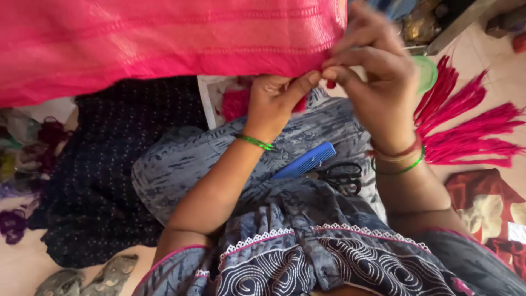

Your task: Sewing decorative tassels onto the edge of a pink fabric garment.

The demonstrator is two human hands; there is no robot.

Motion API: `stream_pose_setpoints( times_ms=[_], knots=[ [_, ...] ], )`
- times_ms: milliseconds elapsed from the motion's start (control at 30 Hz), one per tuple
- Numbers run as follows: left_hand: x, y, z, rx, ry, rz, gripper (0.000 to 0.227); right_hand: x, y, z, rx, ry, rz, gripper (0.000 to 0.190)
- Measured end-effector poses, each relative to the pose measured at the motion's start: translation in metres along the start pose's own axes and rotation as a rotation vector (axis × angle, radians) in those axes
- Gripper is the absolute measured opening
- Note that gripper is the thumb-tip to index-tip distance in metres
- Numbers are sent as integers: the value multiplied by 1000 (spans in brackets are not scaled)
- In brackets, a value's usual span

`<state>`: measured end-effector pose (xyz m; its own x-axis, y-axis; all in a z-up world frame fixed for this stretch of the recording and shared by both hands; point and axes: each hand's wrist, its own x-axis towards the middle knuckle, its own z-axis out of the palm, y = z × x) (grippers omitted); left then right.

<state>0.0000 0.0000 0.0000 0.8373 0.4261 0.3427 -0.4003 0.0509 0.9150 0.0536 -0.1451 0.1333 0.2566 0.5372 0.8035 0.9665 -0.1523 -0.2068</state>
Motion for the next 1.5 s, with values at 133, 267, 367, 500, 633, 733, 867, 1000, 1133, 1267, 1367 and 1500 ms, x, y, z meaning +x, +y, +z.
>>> stream_pose_setpoints(
  times_ms=[133, 267, 367, 500, 633, 733, 867, 1000, 1133, 1267, 1367, 1500],
  knots=[
    [12, -15, 5, -288, -38, -61, 16, -11, 11, 14, 78, -7, -98, 20],
    [14, -40, 8, -453, 190, -247, 30, -33, 14, 35, 329, 53, 134, 14],
    [17, -25, 16, -402, 252, -233, 30, -44, 21, 55, 297, 46, 116, 13],
    [11, -23, 28, -305, 329, -190, 32, -56, 33, 66, 118, 150, 36, 17],
    [9, -14, 42, -343, 310, -48, 30, -47, 51, 66, 917, 283, 596, 17],
    [13, -19, 41, -554, 358, -148, 21, -45, 62, 68, 1538, 349, 897, 8],
    [21, -16, 30, -466, 289, -143, 25, -51, 68, 73, 1333, 277, 735, 14],
    [26, -23, 21, -486, 256, -329, 29, -50, 76, 75, 1189, 275, 678, 22],
    [24, -36, 15, -534, 218, -320, 30, -35, 66, 64, 1179, 249, 645, 21],
    [21, -28, 12, -456, 271, -274, 28, -29, 63, 62, 1203, 172, 519, 20],
    [17, -19, 14, -420, 262, -264, 28, -32, 65, 62, 1189, 189, 497, 19],
    [6, -13, 13, -98, 203, -58, 24, -41, 57, 49, 1165, 252, 441, 19]
  ],
)
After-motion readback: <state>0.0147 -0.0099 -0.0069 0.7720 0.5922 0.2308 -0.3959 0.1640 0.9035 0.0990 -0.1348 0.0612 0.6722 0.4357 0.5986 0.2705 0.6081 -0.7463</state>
